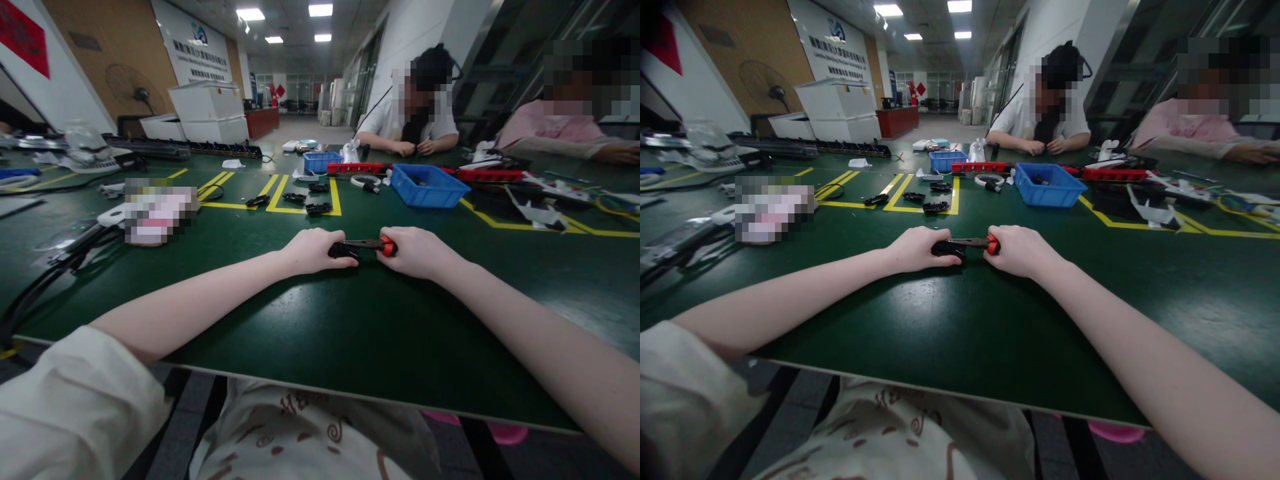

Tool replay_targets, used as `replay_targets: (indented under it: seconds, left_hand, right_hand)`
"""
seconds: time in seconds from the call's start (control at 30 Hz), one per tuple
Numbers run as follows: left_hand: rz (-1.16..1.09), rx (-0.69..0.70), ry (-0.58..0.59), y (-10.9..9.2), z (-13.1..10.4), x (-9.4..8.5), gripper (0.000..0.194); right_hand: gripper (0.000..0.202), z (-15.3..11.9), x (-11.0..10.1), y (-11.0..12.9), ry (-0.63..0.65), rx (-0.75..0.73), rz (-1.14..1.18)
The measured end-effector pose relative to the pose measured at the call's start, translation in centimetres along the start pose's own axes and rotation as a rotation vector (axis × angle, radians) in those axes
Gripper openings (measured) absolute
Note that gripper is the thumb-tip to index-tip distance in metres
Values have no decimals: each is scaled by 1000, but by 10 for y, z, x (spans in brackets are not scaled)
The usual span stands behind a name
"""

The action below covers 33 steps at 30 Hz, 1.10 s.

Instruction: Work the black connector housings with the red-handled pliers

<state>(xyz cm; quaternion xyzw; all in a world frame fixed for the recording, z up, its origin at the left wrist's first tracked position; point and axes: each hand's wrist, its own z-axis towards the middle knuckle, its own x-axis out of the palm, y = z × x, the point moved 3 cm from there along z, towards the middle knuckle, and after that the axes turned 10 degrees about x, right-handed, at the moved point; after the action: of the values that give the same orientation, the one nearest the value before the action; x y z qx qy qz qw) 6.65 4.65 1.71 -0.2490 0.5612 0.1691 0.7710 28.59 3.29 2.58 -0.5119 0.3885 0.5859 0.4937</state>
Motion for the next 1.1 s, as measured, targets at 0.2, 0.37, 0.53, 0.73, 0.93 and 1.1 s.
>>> replay_targets:
  seconds: [0.2,0.37,0.53,0.73,0.93,1.1]
  left_hand:
    - [19,-30,-11,-2,-1,0,43]
    - [22,-18,-17,-4,-1,-2,42]
    - [27,-9,-9,-4,-2,-2,49]
    - [29,-27,8,-2,-1,-2,56]
    - [-61,-33,35,1,0,-1,58]
    - [-75,-34,25,2,0,-1,57]
  right_hand:
    - [24,-1,2,-2,-105,-33,10]
    - [18,0,2,0,-75,-42,10]
    - [17,0,1,1,-80,-47,-1]
    - [16,-1,1,2,-115,-64,-26]
    - [18,-2,2,3,-142,-77,-44]
    - [20,-2,2,3,-148,-82,-55]
